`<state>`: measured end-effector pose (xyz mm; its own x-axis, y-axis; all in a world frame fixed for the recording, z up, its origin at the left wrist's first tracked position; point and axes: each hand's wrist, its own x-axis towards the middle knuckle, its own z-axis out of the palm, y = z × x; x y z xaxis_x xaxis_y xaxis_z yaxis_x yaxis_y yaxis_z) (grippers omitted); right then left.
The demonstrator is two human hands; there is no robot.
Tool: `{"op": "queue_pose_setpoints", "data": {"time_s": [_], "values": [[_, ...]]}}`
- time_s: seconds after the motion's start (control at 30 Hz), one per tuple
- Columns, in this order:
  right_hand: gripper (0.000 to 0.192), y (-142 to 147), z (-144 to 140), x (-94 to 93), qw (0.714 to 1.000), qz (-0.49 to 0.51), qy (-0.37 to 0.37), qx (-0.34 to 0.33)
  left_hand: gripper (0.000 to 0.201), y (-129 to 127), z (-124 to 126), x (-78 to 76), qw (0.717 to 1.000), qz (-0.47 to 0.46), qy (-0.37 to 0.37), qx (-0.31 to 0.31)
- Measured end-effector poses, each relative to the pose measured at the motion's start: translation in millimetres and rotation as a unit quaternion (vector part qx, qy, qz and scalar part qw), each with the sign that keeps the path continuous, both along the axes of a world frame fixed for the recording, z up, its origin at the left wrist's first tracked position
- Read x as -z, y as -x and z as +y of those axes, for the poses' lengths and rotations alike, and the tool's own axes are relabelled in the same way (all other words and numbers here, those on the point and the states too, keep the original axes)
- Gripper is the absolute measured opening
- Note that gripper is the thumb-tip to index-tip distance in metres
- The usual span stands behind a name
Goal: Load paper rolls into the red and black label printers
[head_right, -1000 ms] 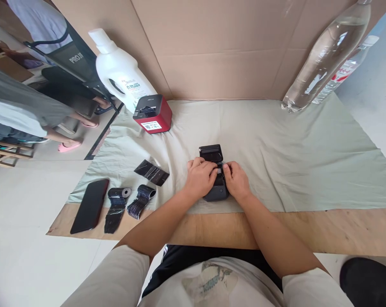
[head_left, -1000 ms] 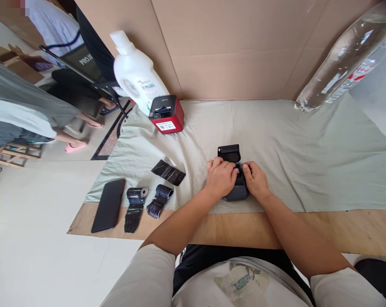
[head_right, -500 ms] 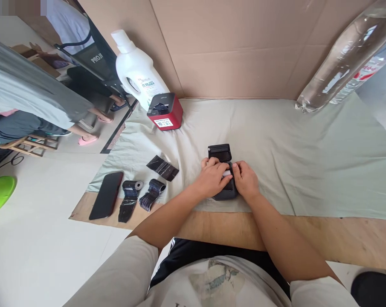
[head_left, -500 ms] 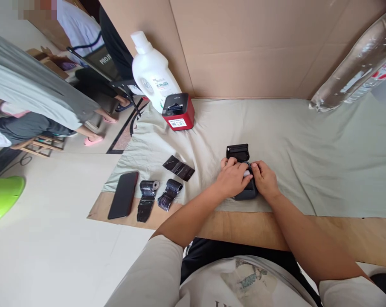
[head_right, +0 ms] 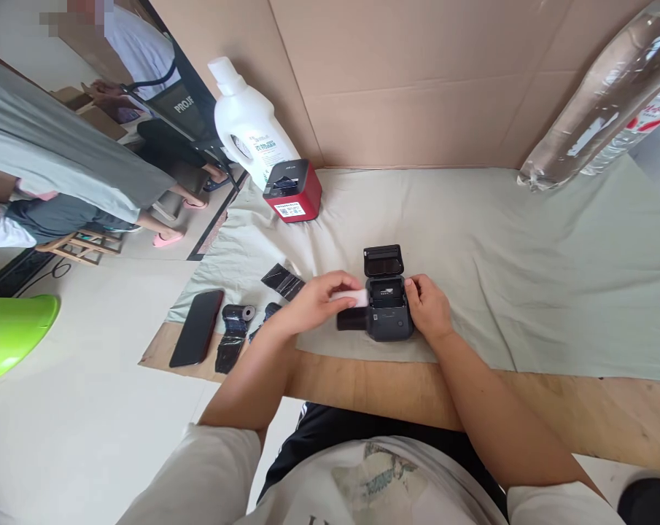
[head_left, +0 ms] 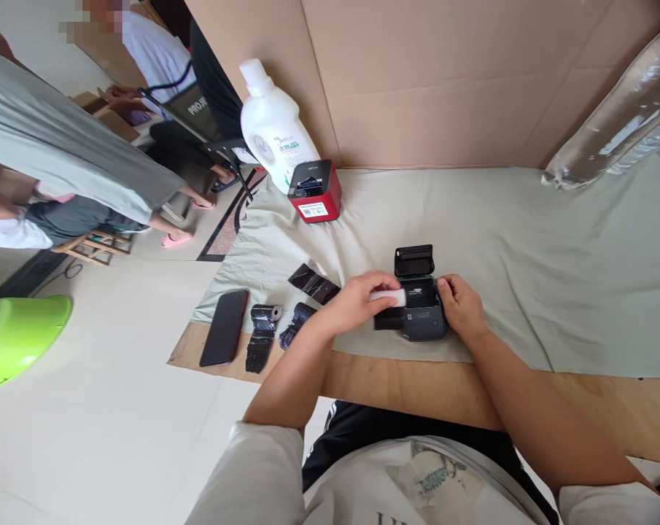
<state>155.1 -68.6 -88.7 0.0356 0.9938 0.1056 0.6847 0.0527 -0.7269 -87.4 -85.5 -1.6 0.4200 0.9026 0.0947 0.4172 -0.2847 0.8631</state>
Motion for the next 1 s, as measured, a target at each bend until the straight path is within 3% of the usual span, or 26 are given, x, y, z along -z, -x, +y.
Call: {"op": "queue_pose_setpoints", "data": {"time_s": [0.17, 0.3, 0.4, 0.5, 0.6, 0.7, 0.77, 0.8, 0.87, 0.93, 0.97, 1.0], "values": [[0.06, 1.0, -0.5, -0.9, 1.0, -0.004, 0.007, 0.003, 0.02, 67.9, -26.0, 6.5, 0.971, 0.221, 0.081, -0.039], [0.061, 1.0, -0.3, -0.4, 1.0, -0.012, 0.008, 0.005, 0.025, 106.2, -40.8, 14.7, 0.962, 0.262, 0.014, -0.072], [0.062, 0.1, 0.4, 0.7, 1.0, -0.014, 0.005, 0.004, 0.038, 126.3, -46.4, 16.8, 0.946, 0.304, -0.026, -0.109], [0.063, -0.5, 1.1, 1.7, 1.0, -0.015, 0.004, 0.006, 0.045, 136.0, -48.6, 18.2, 0.916, 0.386, 0.013, -0.112], [0.06, -0.3, 1.6, 1.8, 1.0, -0.017, 0.007, 0.006, 0.037, 138.7, -48.5, 14.7, 0.902, 0.413, 0.041, -0.119], [0.057, 0.5, 1.5, 0.2, 1.0, -0.014, 0.018, 0.006, 0.028, 140.3, -48.5, -3.4, 0.918, 0.363, 0.045, -0.151], [0.055, 1.1, 1.4, -1.5, 1.0, -0.008, 0.028, 0.003, 0.024, 137.5, -48.4, -21.4, 0.948, 0.28, 0.049, -0.146], [0.053, 1.3, 1.3, -2.4, 0.999, -0.006, 0.033, 0.001, 0.024, 133.0, -47.8, -29.8, 0.967, 0.22, 0.058, -0.115], [0.049, 1.7, 1.3, -3.7, 0.999, -0.001, 0.039, -0.003, 0.031, 114.2, -44.4, -40.6, 0.993, 0.078, 0.088, 0.008], [0.046, 1.8, 1.3, -4.5, 0.999, 0.003, 0.042, -0.003, 0.036, 80.8, -37.0, -39.3, 0.987, -0.041, 0.104, 0.119], [0.044, 1.8, 1.3, -4.7, 0.999, 0.005, 0.041, -0.002, 0.037, 59.6, -31.7, -34.0, 0.983, -0.068, 0.099, 0.138], [0.043, 1.8, 1.3, -4.7, 0.999, 0.006, 0.041, -0.002, 0.034, 36.8, -25.6, -26.5, 0.988, -0.077, 0.075, 0.108]]}}
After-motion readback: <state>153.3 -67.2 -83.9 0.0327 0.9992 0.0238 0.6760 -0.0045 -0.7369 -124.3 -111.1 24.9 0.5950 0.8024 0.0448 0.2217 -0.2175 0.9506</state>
